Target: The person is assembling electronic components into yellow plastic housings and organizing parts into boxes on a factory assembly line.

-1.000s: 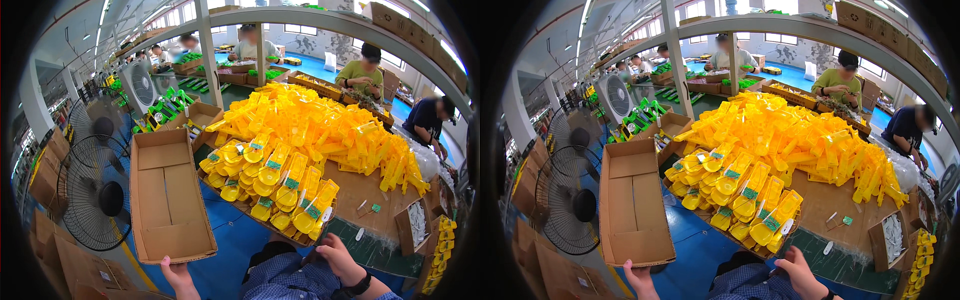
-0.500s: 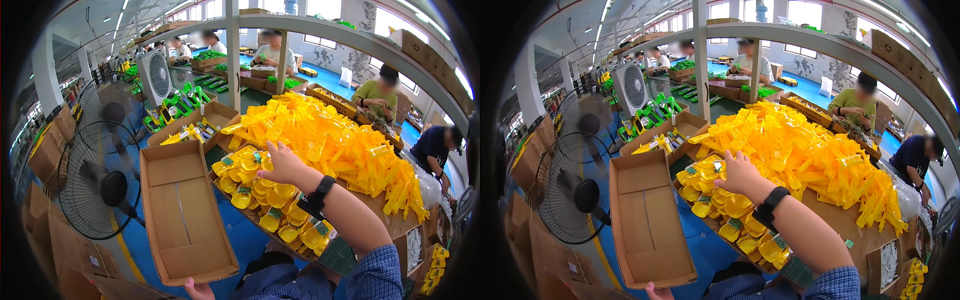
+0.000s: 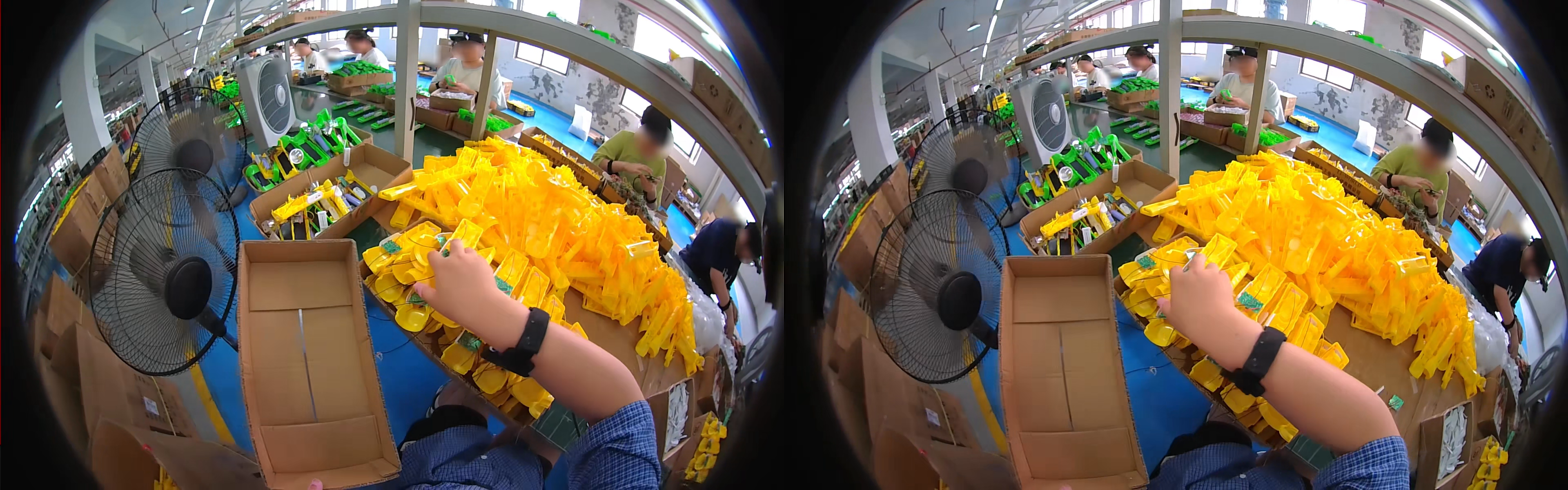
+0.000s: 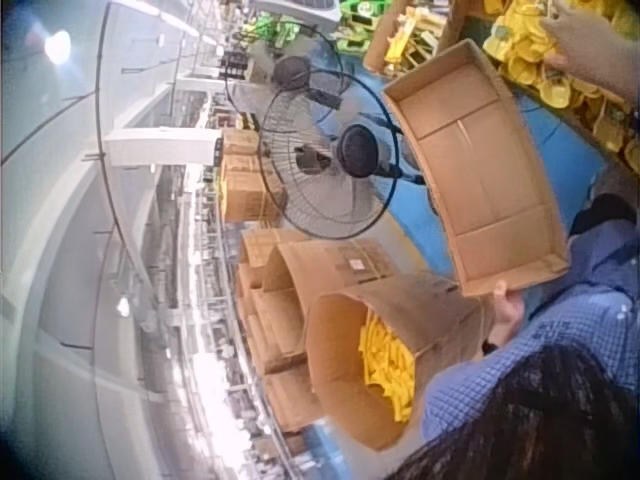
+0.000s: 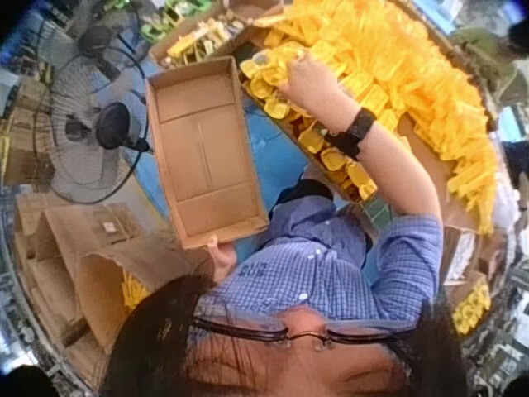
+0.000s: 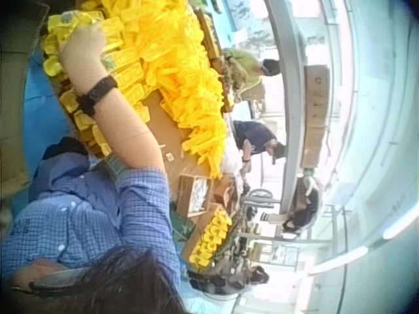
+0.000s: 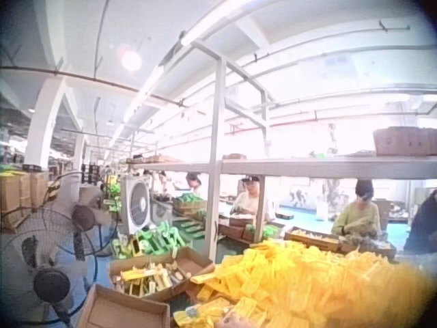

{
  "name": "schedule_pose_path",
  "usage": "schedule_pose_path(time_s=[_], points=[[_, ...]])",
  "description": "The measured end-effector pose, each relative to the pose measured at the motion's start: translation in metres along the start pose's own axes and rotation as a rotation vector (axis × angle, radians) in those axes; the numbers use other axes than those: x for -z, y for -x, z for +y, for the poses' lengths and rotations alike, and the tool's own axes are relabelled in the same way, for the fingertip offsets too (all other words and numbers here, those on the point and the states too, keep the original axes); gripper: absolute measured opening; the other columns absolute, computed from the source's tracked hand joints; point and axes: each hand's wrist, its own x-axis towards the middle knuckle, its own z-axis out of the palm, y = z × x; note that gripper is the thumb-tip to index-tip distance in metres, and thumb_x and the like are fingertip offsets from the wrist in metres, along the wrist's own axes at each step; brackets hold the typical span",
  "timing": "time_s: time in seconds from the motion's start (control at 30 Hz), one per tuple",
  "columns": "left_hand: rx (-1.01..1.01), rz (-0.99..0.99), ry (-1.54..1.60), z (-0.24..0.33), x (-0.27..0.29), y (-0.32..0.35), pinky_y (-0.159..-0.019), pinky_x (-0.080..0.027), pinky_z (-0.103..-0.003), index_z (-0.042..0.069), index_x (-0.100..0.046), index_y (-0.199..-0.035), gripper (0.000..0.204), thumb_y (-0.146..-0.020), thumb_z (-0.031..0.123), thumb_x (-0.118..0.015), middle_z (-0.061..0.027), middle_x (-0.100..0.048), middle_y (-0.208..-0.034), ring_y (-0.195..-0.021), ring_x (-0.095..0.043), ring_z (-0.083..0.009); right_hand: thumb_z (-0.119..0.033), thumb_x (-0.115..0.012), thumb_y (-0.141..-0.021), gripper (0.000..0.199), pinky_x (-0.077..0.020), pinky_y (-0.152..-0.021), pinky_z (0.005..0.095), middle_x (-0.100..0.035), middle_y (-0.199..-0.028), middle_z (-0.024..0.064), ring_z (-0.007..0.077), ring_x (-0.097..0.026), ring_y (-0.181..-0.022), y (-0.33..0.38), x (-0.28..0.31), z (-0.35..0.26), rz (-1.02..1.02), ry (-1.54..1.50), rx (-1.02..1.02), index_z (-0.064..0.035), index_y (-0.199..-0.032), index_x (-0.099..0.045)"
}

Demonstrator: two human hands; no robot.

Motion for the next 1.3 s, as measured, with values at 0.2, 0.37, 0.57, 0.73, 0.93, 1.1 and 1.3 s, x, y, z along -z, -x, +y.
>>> schedule_pose_path(time_s=[0.2, 0.37, 0.57, 0.73, 0.93, 1.1, 1.3], points=[[0.067, 0.072, -0.057, -0.013, 0.009, -0.001, -0.089, -0.042, -0.037, 0.006, -0.043, -0.122, 0.047, -0.081, 0.027, -0.051, -0.0076, -0.050, -0.118, -0.104, -0.049, -0.0227, -0.055, -0.055, -0.075, 0.072, -0.0411, -0.084, 0.0433, -0.048, -0.115, 0.0207, 0.0376, -0.051, -0.100, -0.001, -0.010, 0.005, -0.025, 0.140, -0.002, -0.0128, -0.130, -0.037], [0.159, 0.098, -0.094, -0.011, 0.017, -0.003, -0.087, -0.044, -0.035, 0.008, -0.045, -0.119, 0.040, -0.083, 0.025, -0.050, -0.0069, -0.052, -0.115, -0.103, -0.050, -0.0219, -0.061, -0.055, -0.072, 0.079, -0.0386, -0.085, 0.0440, -0.043, -0.123, 0.0181, 0.0375, -0.047, -0.105, 0.011, 0.003, 0.018, 0.040, 0.057, 0.030, -0.0183, -0.134, -0.032], [0.098, 0.006, -0.105, -0.012, -0.029, -0.010, -0.084, -0.045, -0.034, 0.007, -0.047, -0.116, 0.037, -0.083, 0.025, -0.050, -0.0056, -0.054, -0.112, -0.099, -0.053, -0.0199, -0.055, -0.054, -0.077, 0.069, -0.0330, -0.094, 0.0442, -0.041, -0.126, 0.0215, 0.0383, -0.039, -0.117, 0.026, 0.032, 0.057, 0.126, -0.393, 0.091, -0.0132, -0.130, -0.038], [0.095, 0.127, -0.131, -0.017, -0.024, -0.009, -0.083, -0.045, -0.035, 0.007, -0.047, -0.117, 0.040, -0.082, 0.026, -0.051, -0.0057, -0.053, -0.113, -0.100, -0.052, -0.0203, -0.027, -0.052, -0.087, 0.035, -0.0347, -0.093, 0.0313, -0.054, -0.110, 0.0121, 0.0215, -0.048, -0.108, 0.101, 0.046, 0.110, 0.498, -1.156, -0.071, -0.0022, -0.112, -0.050], [0.056, -0.020, -0.151, -0.022, -0.035, -0.007, -0.088, -0.041, -0.037, 0.007, -0.043, -0.119, 0.044, -0.081, 0.028, -0.052, -0.0067, -0.051, -0.116, -0.104, -0.049, -0.0206, -0.025, -0.046, -0.089, 0.024, -0.0421, -0.083, 0.0298, -0.058, -0.098, 0.0101, 0.0168, -0.055, -0.091, 0.256, -0.021, 0.140, 0.447, -1.621, -0.511, -0.0030, -0.097, -0.053], [0.089, 0.028, -0.278, -0.020, -0.048, -0.004, -0.091, -0.038, -0.040, 0.008, -0.038, -0.124, 0.053, -0.079, 0.031, -0.053, -0.0078, -0.048, -0.120, -0.107, -0.047, -0.0229, -0.038, -0.047, -0.089, 0.062, -0.0417, -0.088, 0.0320, -0.055, -0.108, 0.0196, 0.0231, -0.055, -0.099, 0.303, -0.069, 0.107, -0.260, -1.708, -0.716, 0.0010, -0.130, -0.023], [0.049, -0.025, -0.224, -0.025, -0.025, -0.016, -0.089, -0.037, -0.043, 0.009, -0.040, -0.124, 0.053, -0.078, 0.030, -0.052, -0.0083, -0.048, -0.120, -0.108, -0.046, -0.0246, -0.031, -0.062, -0.082, 0.090, -0.0353, -0.092, 0.0341, -0.046, -0.121, 0.0180, 0.0223, -0.046, -0.109, 0.280, -0.116, 0.074, -0.004, -1.863, -0.687, -0.0067, -0.138, 0.004]])
